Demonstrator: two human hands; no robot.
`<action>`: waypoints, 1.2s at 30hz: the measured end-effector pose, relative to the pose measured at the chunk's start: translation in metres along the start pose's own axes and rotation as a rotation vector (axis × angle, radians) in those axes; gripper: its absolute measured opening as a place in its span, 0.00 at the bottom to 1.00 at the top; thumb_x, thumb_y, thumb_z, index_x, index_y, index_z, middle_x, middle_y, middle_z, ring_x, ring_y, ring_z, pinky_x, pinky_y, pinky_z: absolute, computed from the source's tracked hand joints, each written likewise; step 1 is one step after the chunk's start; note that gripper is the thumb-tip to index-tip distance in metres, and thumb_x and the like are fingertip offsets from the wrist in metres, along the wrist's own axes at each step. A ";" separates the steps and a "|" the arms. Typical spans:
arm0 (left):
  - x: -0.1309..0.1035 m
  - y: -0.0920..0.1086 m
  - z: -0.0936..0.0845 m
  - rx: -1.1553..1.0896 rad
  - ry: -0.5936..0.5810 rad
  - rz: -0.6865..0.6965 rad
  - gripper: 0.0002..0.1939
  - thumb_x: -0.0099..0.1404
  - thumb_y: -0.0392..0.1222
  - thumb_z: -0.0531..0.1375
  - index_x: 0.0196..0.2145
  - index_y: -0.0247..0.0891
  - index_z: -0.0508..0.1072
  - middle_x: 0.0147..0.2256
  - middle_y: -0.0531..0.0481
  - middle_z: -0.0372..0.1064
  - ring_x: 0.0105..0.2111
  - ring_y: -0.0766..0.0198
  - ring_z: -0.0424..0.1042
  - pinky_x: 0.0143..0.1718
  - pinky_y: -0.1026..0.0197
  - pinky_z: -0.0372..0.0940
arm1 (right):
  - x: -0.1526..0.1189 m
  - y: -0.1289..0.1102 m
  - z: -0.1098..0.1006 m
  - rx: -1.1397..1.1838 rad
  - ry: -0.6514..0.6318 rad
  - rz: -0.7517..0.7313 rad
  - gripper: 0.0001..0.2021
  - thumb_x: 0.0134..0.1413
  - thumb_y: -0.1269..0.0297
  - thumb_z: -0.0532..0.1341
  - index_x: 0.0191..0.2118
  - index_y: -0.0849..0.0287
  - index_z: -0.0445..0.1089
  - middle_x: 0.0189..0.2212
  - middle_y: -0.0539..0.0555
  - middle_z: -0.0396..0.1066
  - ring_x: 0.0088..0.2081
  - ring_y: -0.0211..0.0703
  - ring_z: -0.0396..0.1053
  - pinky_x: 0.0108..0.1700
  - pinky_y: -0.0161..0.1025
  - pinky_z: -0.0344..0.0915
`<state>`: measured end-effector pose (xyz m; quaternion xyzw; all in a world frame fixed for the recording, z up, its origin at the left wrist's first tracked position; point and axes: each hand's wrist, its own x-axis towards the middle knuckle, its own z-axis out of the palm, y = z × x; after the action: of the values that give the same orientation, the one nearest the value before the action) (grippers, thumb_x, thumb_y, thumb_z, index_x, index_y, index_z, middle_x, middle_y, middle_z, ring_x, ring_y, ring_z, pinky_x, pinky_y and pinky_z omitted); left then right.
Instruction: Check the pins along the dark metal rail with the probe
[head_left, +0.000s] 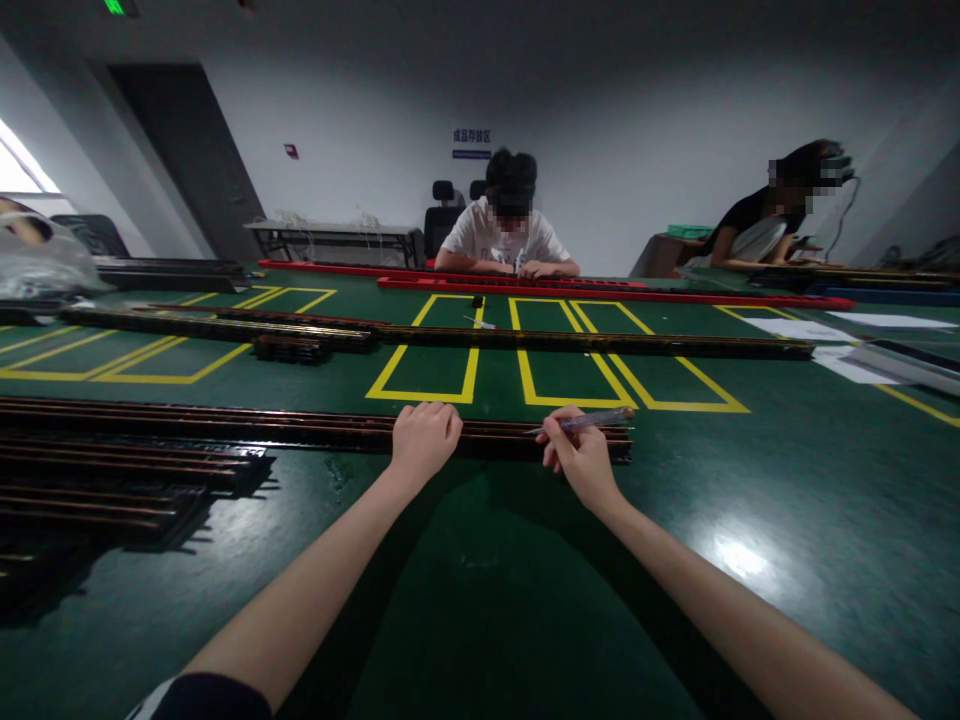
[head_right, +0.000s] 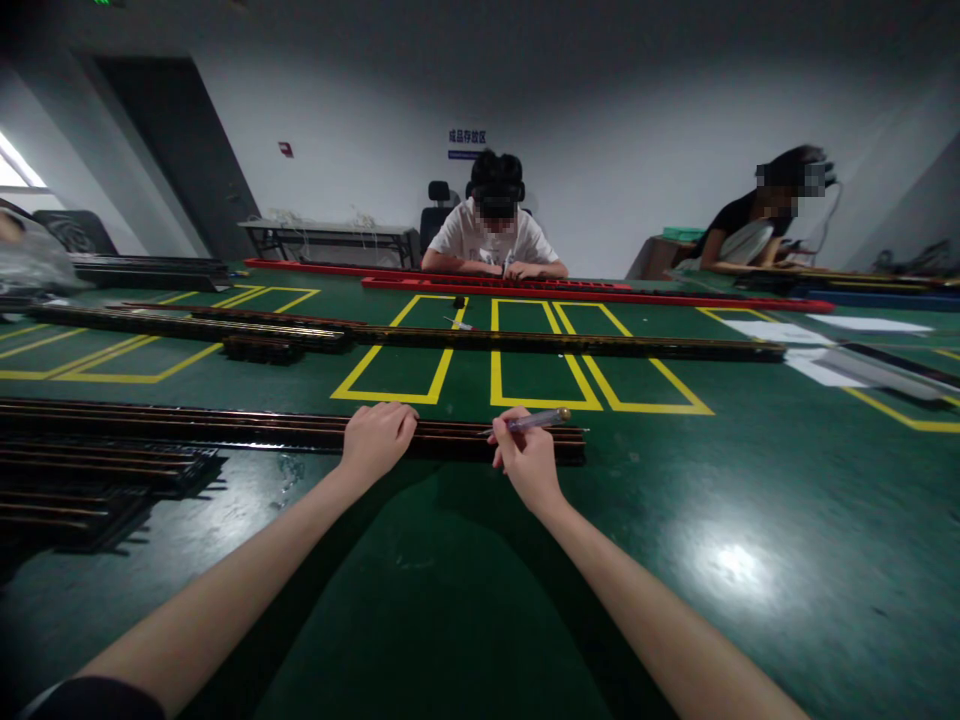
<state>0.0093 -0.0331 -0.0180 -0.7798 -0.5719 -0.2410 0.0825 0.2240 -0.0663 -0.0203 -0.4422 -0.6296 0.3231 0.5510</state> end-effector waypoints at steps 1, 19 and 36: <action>0.000 0.000 0.000 -0.001 0.000 0.000 0.22 0.67 0.42 0.43 0.31 0.35 0.76 0.32 0.45 0.76 0.31 0.62 0.73 0.33 0.59 0.64 | 0.000 0.000 0.000 0.002 0.001 0.000 0.16 0.54 0.49 0.57 0.30 0.58 0.63 0.23 0.50 0.68 0.16 0.32 0.65 0.14 0.29 0.60; 0.000 0.000 0.001 0.024 0.011 0.009 0.22 0.67 0.41 0.43 0.30 0.36 0.75 0.32 0.44 0.76 0.32 0.61 0.73 0.33 0.58 0.63 | -0.001 -0.002 0.000 -0.011 -0.005 0.012 0.17 0.54 0.47 0.56 0.30 0.58 0.62 0.22 0.50 0.67 0.17 0.34 0.65 0.14 0.30 0.60; 0.000 0.000 0.000 -0.006 -0.001 -0.003 0.22 0.67 0.42 0.42 0.31 0.36 0.75 0.33 0.44 0.76 0.31 0.61 0.73 0.34 0.57 0.64 | -0.001 -0.006 0.000 -0.034 -0.002 -0.009 0.17 0.53 0.47 0.56 0.29 0.57 0.63 0.22 0.50 0.68 0.17 0.35 0.65 0.14 0.31 0.62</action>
<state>0.0091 -0.0331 -0.0180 -0.7794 -0.5722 -0.2425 0.0795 0.2230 -0.0696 -0.0159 -0.4483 -0.6377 0.3104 0.5441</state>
